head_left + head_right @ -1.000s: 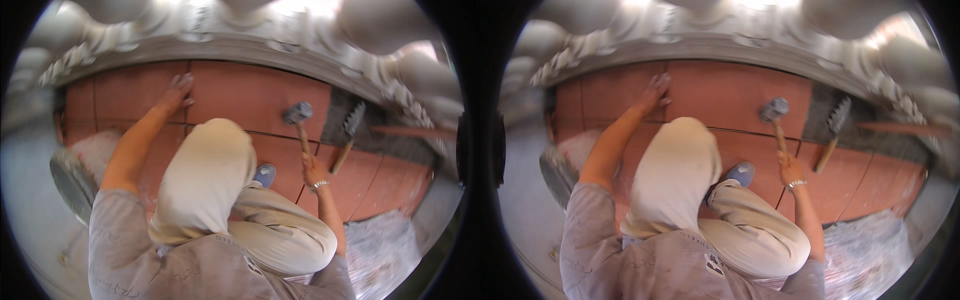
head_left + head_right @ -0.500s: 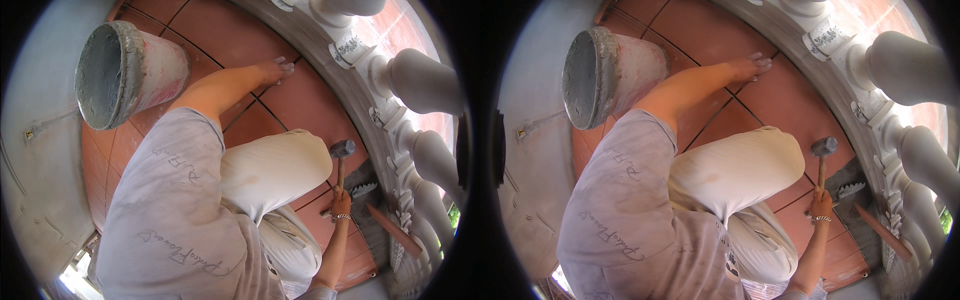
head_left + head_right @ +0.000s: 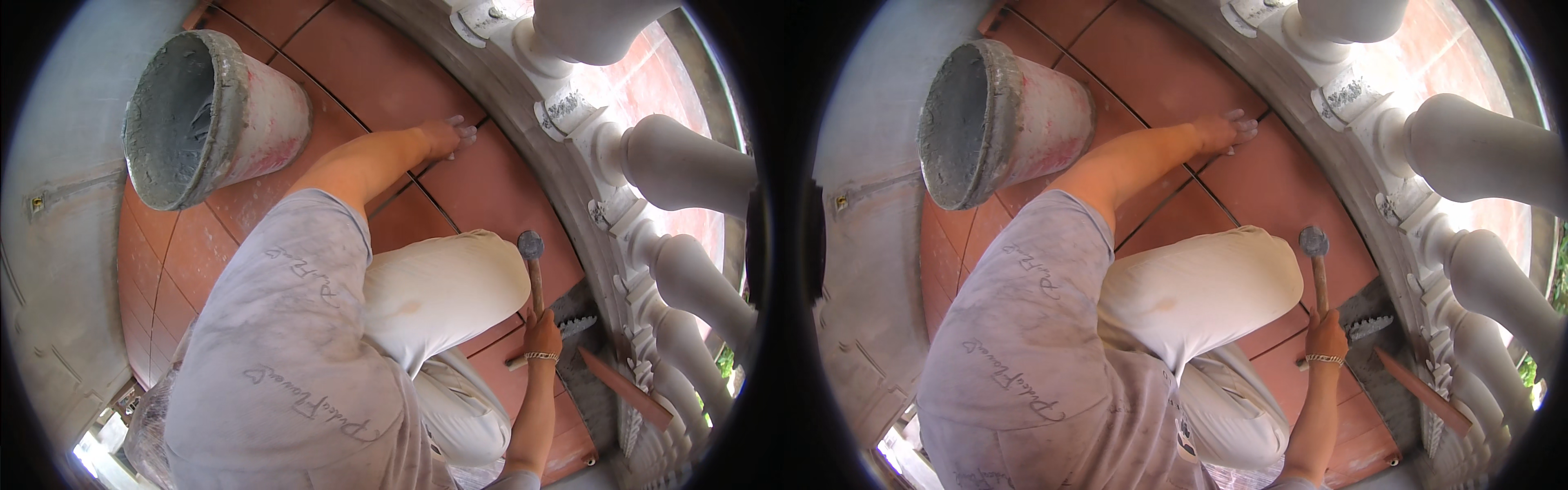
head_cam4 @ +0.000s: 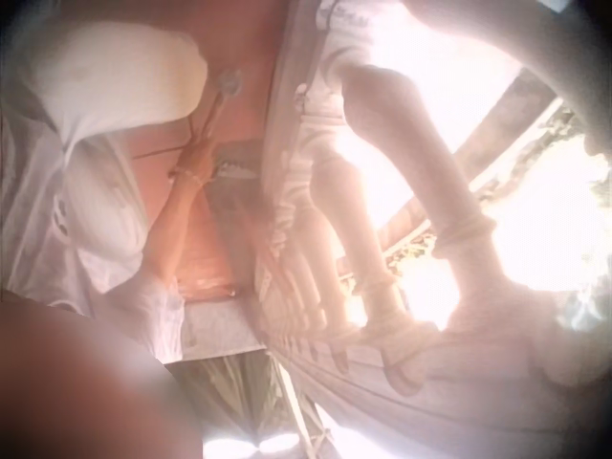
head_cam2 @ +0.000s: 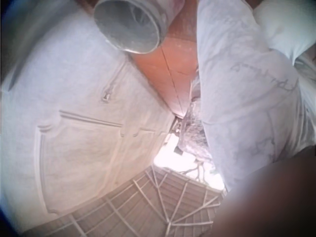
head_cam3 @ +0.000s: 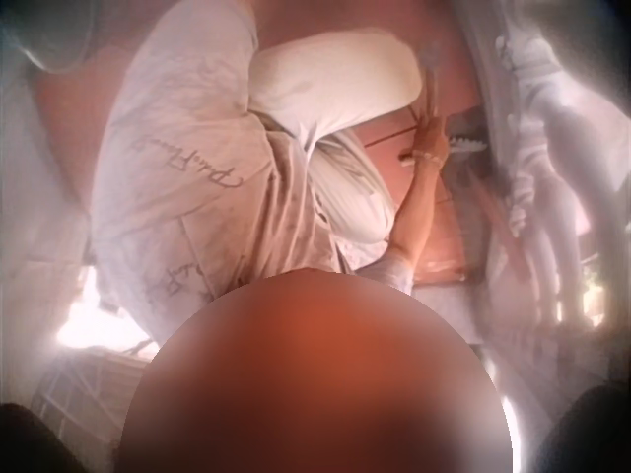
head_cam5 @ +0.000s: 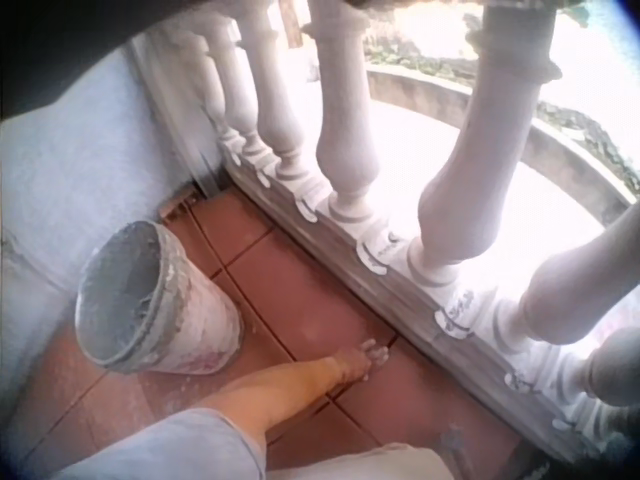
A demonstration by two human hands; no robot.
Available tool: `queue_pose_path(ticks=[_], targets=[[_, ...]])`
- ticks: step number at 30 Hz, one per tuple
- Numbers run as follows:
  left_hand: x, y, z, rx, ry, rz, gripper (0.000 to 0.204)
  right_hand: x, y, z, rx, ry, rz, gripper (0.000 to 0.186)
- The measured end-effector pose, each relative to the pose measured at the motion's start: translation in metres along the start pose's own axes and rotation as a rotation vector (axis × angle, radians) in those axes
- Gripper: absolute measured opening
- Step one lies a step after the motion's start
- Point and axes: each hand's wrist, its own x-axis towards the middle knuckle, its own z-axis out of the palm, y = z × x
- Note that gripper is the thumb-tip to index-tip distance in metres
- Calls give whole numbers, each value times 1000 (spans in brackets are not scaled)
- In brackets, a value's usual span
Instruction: The person measures and marks a terracotta tile, then applies adhesive to the floor with a notched trowel and sets the tile in place. The person uses a rubber mallet to tap the tile level and continues spreading adhesive for the next tile.
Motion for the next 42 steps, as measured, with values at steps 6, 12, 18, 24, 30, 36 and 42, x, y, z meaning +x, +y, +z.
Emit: queue_pose_path(ticks=[6,12,18,24,30,36,42], targets=[[3,-1,3,17,25,29,72,1,4,9,-12,-19,-12,39],[0,0,2,5,20,28,73,1,7,13,24,-36,-5,38],[5,-2,9,55,62,64,74,4,6,18,51,-42,-15,38],[7,-6,15,19,65,63,73,3,5,17,57,-42,-18,40],[5,-4,11,16,66,68,72,3,3,14,70,-58,-12,40],[6,-6,13,86,43,91,72,14,19,26,122,-76,-43,43],[-11,-2,0,-150,100,-4,70,30,38,2,64,-81,-152,42]])
